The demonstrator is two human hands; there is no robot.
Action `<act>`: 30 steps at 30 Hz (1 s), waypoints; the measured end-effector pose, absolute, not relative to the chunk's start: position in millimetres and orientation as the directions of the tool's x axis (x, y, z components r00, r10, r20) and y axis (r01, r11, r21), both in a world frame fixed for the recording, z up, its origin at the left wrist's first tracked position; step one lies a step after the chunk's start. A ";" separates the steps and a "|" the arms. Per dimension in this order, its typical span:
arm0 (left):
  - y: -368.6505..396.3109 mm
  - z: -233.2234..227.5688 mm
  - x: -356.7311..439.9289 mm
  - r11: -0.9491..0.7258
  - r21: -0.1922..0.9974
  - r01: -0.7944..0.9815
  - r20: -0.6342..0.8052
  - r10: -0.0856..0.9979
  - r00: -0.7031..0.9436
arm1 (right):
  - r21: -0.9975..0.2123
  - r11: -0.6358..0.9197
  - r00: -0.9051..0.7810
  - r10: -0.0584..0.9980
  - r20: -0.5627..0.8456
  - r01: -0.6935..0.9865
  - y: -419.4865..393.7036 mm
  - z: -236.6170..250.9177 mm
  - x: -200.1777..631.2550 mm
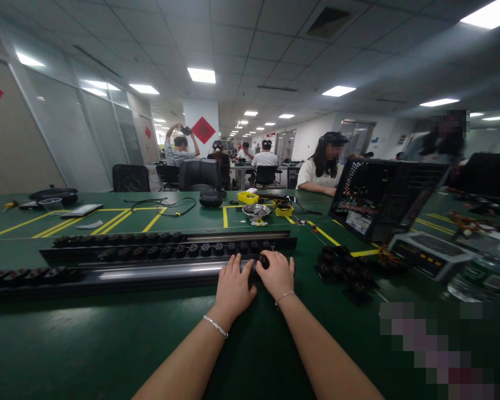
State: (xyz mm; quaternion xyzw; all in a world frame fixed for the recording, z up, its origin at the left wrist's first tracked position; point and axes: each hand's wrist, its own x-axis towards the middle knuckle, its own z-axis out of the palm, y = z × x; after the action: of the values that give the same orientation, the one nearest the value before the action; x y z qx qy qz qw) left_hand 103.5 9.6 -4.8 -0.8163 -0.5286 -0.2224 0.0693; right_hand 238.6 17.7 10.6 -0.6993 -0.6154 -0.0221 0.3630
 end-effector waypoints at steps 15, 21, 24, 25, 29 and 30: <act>7.1 -0.4 105.0 -0.412 0.138 0.901 0.406 0.853 0.328 | -0.423 -0.123 0.319 0.844 0.431 0.898 18.2 12.5 242.9; 8.7 -4.3 103.1 -0.432 0.130 0.893 0.444 0.830 0.337 | -0.439 -0.239 0.417 0.830 0.370 0.866 20.7 10.5 247.8; 9.4 -5.6 102.7 -0.436 0.130 0.891 0.453 0.825 0.338 | -0.452 -0.245 0.429 0.825 0.368 0.858 21.5 10.0 252.1; 9.4 -5.6 102.7 -0.437 0.129 0.890 0.454 0.824 0.339 | -0.457 -0.239 0.427 0.826 0.368 0.857 21.8 10.1 253.5; 8.9 -4.5 102.5 -0.435 0.130 0.891 0.456 0.824 0.336 | -0.489 -0.222 0.431 0.823 0.369 0.843 23.6 10.6 259.2; 8.7 -4.2 102.4 -0.434 0.131 0.892 0.456 0.825 0.334 | -0.500 -0.218 0.432 0.825 0.364 0.838 24.2 10.6 261.0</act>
State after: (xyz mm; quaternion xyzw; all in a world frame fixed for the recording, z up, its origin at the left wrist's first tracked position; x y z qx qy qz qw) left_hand 102.4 8.7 -4.2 -0.8137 -0.5273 -0.2341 0.0713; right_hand 261.0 24.2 10.6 -0.7804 -0.5328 -0.0100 0.3272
